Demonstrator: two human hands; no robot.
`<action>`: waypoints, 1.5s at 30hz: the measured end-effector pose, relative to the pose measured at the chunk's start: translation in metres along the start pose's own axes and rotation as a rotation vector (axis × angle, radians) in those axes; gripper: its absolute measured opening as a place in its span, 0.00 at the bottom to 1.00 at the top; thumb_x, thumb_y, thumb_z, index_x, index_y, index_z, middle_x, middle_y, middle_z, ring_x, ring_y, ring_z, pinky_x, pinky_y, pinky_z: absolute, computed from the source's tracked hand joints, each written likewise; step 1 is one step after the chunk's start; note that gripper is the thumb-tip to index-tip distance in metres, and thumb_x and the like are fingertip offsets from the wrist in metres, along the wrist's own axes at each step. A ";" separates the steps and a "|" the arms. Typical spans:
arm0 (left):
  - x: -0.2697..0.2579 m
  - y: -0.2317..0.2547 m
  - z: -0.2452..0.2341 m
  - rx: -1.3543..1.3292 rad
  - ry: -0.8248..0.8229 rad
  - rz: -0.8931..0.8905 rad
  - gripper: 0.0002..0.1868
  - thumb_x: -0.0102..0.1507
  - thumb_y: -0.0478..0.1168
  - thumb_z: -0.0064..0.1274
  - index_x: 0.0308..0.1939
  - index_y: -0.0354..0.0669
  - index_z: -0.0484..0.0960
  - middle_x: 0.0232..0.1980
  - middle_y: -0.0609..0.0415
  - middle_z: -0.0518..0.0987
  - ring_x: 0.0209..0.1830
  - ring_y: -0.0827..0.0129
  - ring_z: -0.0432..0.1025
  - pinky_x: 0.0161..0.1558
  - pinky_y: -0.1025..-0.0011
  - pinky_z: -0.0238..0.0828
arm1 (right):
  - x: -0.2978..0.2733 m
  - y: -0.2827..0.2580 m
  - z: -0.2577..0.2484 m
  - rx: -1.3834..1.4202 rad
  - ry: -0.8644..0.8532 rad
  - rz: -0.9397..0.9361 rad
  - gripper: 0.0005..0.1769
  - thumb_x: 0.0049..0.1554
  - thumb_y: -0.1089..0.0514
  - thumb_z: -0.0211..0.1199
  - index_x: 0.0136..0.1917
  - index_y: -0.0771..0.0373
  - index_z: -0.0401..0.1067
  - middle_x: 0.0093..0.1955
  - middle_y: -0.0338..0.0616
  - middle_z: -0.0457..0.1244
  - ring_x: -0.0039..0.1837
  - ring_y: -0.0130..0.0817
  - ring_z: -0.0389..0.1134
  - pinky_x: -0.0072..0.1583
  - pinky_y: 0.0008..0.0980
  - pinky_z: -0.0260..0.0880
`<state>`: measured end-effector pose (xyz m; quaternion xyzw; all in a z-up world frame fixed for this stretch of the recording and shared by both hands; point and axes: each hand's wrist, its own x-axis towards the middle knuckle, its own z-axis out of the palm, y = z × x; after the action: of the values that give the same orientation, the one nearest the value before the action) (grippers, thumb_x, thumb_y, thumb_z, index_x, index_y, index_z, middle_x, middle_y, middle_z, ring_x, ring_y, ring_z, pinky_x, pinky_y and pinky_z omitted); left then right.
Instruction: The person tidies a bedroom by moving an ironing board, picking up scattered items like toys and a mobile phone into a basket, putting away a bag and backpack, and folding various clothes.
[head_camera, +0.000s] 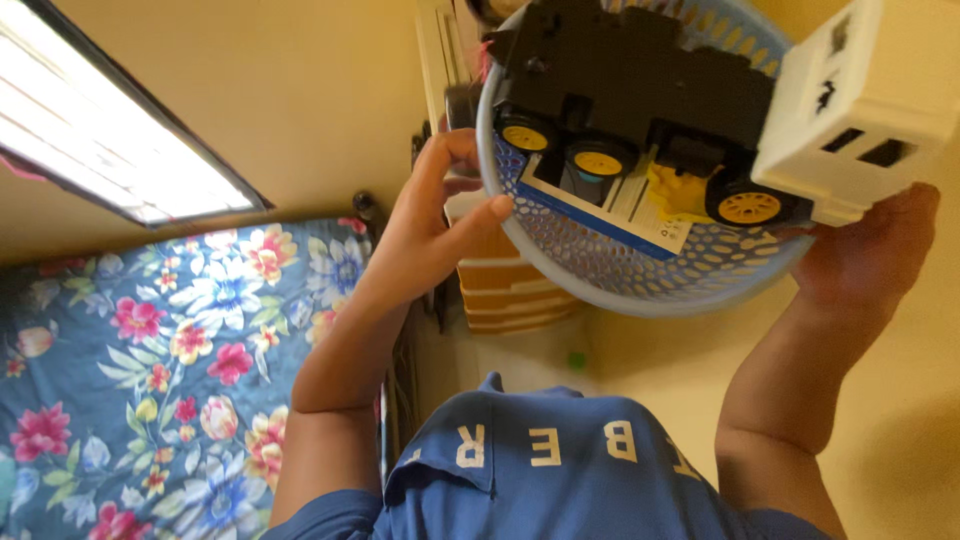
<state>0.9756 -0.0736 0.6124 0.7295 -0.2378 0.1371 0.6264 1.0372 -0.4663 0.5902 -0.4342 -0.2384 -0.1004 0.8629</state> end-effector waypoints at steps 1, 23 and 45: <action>0.013 -0.007 -0.009 0.005 -0.002 0.004 0.21 0.70 0.36 0.59 0.63 0.37 0.69 0.61 0.53 0.73 0.64 0.69 0.68 0.68 0.63 0.66 | 0.016 0.011 -0.006 -0.197 -0.137 -0.041 0.38 0.70 0.41 0.46 0.87 0.60 0.50 0.84 0.46 0.51 0.84 0.42 0.54 0.82 0.46 0.52; 0.185 -0.187 -0.009 0.592 0.605 0.139 0.39 0.74 0.47 0.59 0.81 0.44 0.53 0.80 0.36 0.54 0.82 0.50 0.50 0.83 0.52 0.45 | 0.246 0.207 -0.081 0.152 -0.041 0.416 0.21 0.68 0.45 0.53 0.65 0.60 0.69 0.60 0.40 0.66 0.60 0.34 0.66 0.67 0.41 0.69; 0.075 -0.104 0.001 0.875 0.331 -0.052 0.23 0.70 0.46 0.60 0.69 0.58 0.76 0.83 0.49 0.58 0.84 0.52 0.55 0.83 0.40 0.34 | 0.080 0.124 -0.022 -0.710 -0.224 0.162 0.02 0.71 0.62 0.60 0.56 0.62 0.72 0.49 0.38 0.63 0.49 0.24 0.61 0.53 0.23 0.61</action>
<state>1.0931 -0.0767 0.5618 0.8992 -0.0363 0.3230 0.2928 1.1603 -0.4063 0.5321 -0.7321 -0.2462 -0.0600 0.6323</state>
